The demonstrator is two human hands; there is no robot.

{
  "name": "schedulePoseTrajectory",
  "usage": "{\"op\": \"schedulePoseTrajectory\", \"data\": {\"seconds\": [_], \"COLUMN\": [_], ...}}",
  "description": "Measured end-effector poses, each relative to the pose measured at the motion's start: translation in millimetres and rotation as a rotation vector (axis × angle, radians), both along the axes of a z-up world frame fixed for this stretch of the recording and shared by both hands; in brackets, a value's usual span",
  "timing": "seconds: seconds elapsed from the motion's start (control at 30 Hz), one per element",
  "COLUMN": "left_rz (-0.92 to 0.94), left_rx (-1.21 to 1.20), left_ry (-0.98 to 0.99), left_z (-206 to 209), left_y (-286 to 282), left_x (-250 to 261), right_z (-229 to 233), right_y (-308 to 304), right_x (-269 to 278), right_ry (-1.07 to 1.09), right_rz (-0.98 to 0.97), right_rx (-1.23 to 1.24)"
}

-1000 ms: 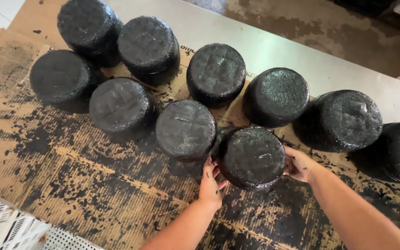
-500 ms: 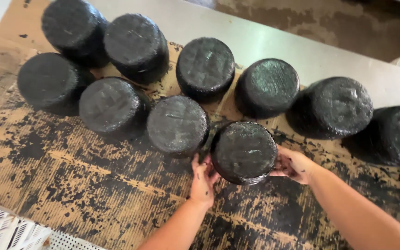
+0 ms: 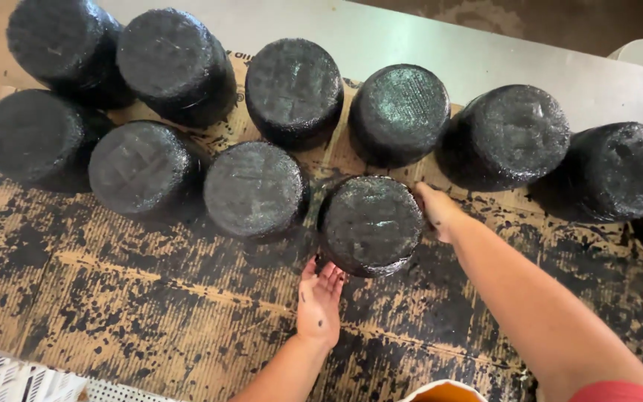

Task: Applying black wax to cheese wheels using a roller and organizing them on a workbench

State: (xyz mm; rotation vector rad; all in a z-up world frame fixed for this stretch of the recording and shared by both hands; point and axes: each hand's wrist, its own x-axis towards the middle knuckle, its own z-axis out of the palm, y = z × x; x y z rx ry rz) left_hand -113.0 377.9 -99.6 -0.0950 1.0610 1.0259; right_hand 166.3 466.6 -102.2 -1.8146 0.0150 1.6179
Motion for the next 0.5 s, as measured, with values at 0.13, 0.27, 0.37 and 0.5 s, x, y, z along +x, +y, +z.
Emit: {"op": "schedulePoseTrajectory", "data": {"seconds": [0.13,0.27,0.37,0.5], "left_rz": [-0.158,-0.178,-0.183,-0.193], "left_rx": [0.099,0.104,0.125,0.16], "left_ry": [0.094,0.123,0.136,0.17], "left_z": [39.7,28.6,14.2,-8.4], "left_y": [25.4,26.0,31.1,34.2], "left_x": [-4.0,-10.1,-9.7,-16.2], "right_z": [11.9,5.8,5.6,3.5], "right_y": [-19.8,-41.0,-50.1,-67.0], "right_x": [-0.4,-16.5,-20.7,-32.9], "right_ry": [-0.142,-0.125,-0.123,-0.104], "right_rz": [0.064,0.0,-0.042,-0.1], "right_rx": [-0.075,-0.084,-0.072,-0.05]}}
